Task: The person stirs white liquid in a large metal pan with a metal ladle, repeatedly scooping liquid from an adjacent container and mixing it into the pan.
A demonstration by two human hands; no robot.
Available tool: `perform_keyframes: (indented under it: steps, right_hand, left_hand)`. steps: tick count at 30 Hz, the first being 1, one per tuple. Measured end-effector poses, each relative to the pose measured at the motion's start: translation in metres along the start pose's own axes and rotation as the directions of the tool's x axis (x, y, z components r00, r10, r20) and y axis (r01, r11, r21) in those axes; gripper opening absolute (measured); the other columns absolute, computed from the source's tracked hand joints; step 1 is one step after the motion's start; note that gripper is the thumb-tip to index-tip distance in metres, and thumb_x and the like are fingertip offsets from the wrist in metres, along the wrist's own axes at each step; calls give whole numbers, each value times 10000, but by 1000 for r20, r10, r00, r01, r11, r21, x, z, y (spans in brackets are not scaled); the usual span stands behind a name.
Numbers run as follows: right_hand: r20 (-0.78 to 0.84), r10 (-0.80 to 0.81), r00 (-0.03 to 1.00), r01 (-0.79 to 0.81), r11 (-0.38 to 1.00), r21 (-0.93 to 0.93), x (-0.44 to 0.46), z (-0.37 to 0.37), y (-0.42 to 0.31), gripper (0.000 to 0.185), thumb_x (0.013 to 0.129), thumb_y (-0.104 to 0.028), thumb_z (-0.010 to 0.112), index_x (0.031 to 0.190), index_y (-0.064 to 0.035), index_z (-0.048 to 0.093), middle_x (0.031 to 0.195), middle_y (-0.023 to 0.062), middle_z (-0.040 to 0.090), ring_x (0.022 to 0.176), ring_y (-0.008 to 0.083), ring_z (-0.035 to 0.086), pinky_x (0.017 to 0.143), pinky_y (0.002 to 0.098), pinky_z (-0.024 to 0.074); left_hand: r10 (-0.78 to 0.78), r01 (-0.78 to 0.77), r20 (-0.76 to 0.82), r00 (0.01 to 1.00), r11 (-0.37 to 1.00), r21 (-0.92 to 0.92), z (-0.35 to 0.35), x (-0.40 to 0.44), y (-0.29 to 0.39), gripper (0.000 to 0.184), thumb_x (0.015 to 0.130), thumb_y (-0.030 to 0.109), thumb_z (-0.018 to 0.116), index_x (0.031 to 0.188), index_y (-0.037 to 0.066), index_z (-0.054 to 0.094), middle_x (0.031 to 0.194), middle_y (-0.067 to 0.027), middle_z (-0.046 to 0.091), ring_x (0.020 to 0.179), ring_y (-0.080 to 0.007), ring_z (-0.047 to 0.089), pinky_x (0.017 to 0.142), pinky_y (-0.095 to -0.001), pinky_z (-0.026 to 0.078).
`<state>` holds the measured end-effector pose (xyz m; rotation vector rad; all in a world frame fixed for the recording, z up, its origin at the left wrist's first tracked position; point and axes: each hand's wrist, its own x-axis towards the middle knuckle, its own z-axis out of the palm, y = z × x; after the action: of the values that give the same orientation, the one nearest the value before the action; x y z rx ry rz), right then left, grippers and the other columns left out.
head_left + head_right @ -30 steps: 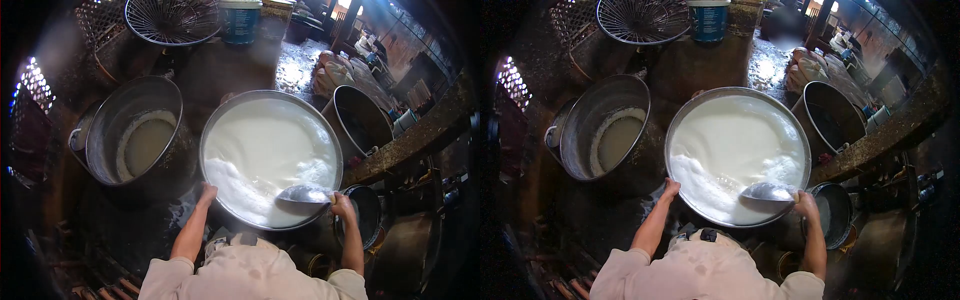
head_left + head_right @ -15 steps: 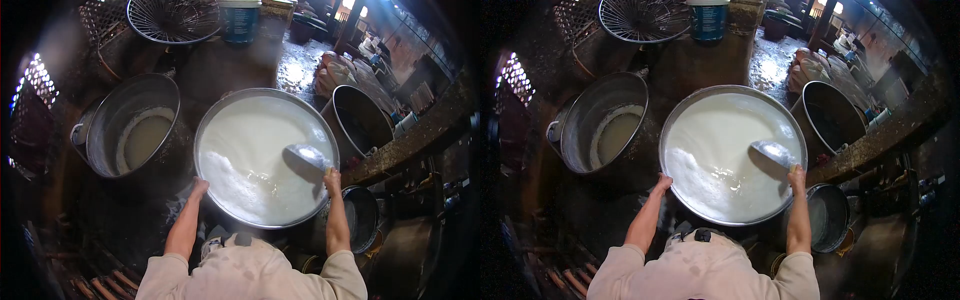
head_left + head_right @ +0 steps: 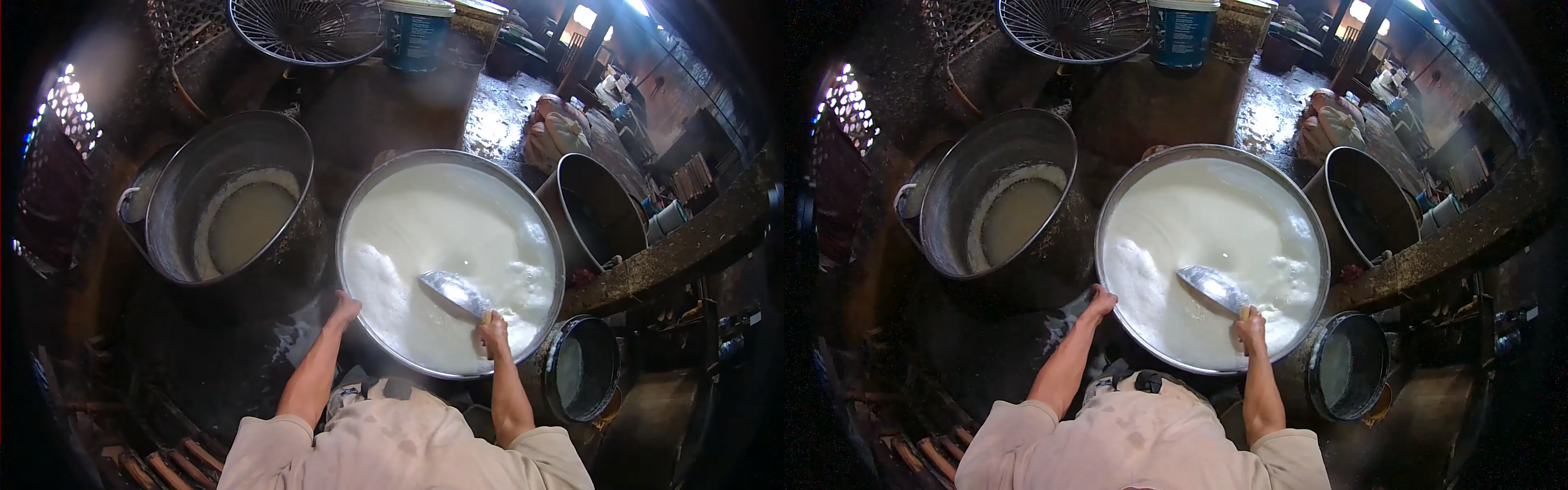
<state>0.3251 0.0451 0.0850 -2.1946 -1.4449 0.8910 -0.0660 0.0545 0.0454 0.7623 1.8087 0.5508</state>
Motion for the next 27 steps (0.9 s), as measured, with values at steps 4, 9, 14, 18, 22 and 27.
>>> perform_keyframes:
  steps: [4, 9, 14, 18, 22, 27]
  right_hand:
    - [20, -36, 999, 36, 999, 0, -32, 26, -29, 290, 644, -95, 569, 895, 45, 531, 664, 185, 595, 481, 238, 593, 409, 337, 497]
    - [94, 1, 996, -17, 985, 170, -59, 55, -50, 295, 634, -79, 598, 898, 31, 527, 616, 140, 572, 457, 203, 565, 399, 324, 480]
    - [214, -11, 977, -48, 963, 265, -85, 54, -93, 396, 637, -28, 614, 1023, 9, 537, 619, 83, 551, 460, 154, 525, 385, 301, 445]
    - [254, -56, 966, -22, 956, 294, -92, 28, -140, 389, 638, -12, 631, 1011, 17, 524, 644, 95, 551, 470, 163, 528, 401, 304, 450]
    - [251, -156, 955, 104, 972, 210, -70, -8, -192, 439, 636, 13, 643, 1057, 6, 522, 655, 92, 569, 472, 152, 531, 393, 297, 441]
    - [-28, -463, 886, 455, 879, -141, -3, -7, -263, 401, 633, -54, 635, 1009, 12, 513, 716, 173, 619, 512, 260, 594, 432, 361, 479]
  left_hand:
    - [59, -51, -83, 995, 994, 94, 4, 10, -10, 850, 729, 121, 498, 1322, -145, -50, 1332, -315, 311, 1253, -325, 354, 1017, -331, 308]
    - [109, -109, 18, 994, 994, -13, -2, -6, 2, 760, 728, 90, 482, 1262, -189, 20, 1301, -350, 308, 1245, -368, 347, 1025, -345, 292]
    - [169, -169, 15, 986, 985, 31, 3, 12, -18, 591, 728, 97, 501, 1142, -202, 203, 1181, -372, 358, 1193, -410, 369, 1019, -382, 276]
    - [207, -238, 139, 968, 932, 273, 1, 18, -20, 787, 771, 140, 510, 1223, -228, -20, 1239, -376, 360, 1193, -388, 398, 958, -354, 360]
    - [239, -356, 347, 907, 876, 326, -5, 16, -19, 721, 781, 208, 489, 1269, -215, 169, 1259, -363, 374, 1145, -448, 425, 1025, -396, 299]
    - [208, -236, 129, 970, 932, 275, -3, 6, -12, 732, 770, 199, 495, 1228, -252, 145, 1194, -392, 411, 1120, -430, 466, 1008, -402, 321]
